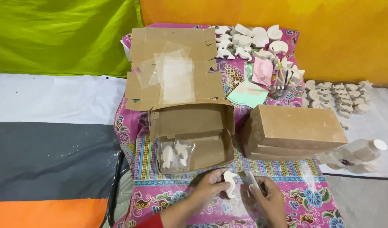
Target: The person sands small white plaster figurines using a sanding tool by hand. They pick up the figurines, sand their surfaces and edges, and then place them into plastic bags within a cardboard box.
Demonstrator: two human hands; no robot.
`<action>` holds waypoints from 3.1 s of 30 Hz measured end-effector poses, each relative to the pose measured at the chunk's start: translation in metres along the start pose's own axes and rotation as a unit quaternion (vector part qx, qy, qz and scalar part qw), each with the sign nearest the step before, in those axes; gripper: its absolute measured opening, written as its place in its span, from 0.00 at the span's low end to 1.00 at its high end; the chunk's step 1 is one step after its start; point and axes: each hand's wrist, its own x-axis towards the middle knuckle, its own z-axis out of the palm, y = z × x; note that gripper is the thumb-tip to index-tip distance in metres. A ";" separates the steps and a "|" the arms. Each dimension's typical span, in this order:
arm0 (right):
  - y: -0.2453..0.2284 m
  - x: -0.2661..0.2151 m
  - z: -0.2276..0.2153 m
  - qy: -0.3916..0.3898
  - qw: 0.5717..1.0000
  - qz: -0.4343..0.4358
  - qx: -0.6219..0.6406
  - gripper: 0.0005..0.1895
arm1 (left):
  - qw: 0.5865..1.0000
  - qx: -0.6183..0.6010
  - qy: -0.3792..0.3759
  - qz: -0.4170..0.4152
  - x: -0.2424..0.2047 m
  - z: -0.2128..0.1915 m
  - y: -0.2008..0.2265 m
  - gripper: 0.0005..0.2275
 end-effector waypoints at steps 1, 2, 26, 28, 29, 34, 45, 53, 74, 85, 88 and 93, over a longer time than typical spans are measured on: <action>-0.009 -0.003 -0.001 -0.006 0.999 0.034 0.021 0.13 | 1.000 -0.014 -0.002 -0.002 0.002 0.000 -0.001 0.28; -0.019 -0.006 -0.003 -0.012 0.997 0.067 0.042 0.18 | 1.000 -0.028 -0.005 -0.004 0.003 0.000 -0.001 0.30; 0.011 0.003 0.002 0.108 0.964 -0.231 0.075 0.15 | 0.971 -0.198 -0.133 0.026 0.046 -0.005 -0.021 0.29; 0.014 0.000 0.003 0.099 0.963 -0.237 0.086 0.15 | 0.973 -0.192 -0.128 0.018 0.046 -0.005 -0.018 0.30; 0.017 -0.003 0.004 0.091 0.960 -0.245 0.098 0.16 | 0.975 -0.185 -0.124 0.013 0.045 -0.006 -0.018 0.31; 0.036 0.007 0.008 0.110 0.932 -0.342 0.048 0.14 | 0.981 -0.154 -0.116 0.014 0.047 -0.007 -0.021 0.34; 0.034 0.018 0.014 0.082 0.917 -0.382 -0.084 0.21 | 0.985 -0.088 -0.143 0.042 0.039 -0.005 -0.015 0.28; -0.007 0.015 0.014 0.088 0.856 -0.498 -0.107 0.16 | 0.988 -0.086 -0.124 0.019 0.038 -0.006 -0.016 0.16; 0.019 0.000 -0.004 0.141 0.892 -0.423 -0.067 0.10 | 0.981 0.006 -0.115 0.155 0.003 0.007 0.014 0.31; -0.003 -0.022 0.008 0.075 0.931 -0.357 -0.022 0.26 | 0.978 -0.067 -0.145 0.137 0.011 0.003 0.001 0.29; 0.013 -0.010 0.003 0.070 0.930 -0.358 -0.055 0.29 | 0.983 -0.074 -0.137 0.100 0.017 0.002 -0.003 0.28; 0.015 -0.014 -0.003 0.145 0.932 -0.332 -0.015 0.22 | 0.965 -0.165 -0.184 0.086 0.019 0.006 -0.010 0.30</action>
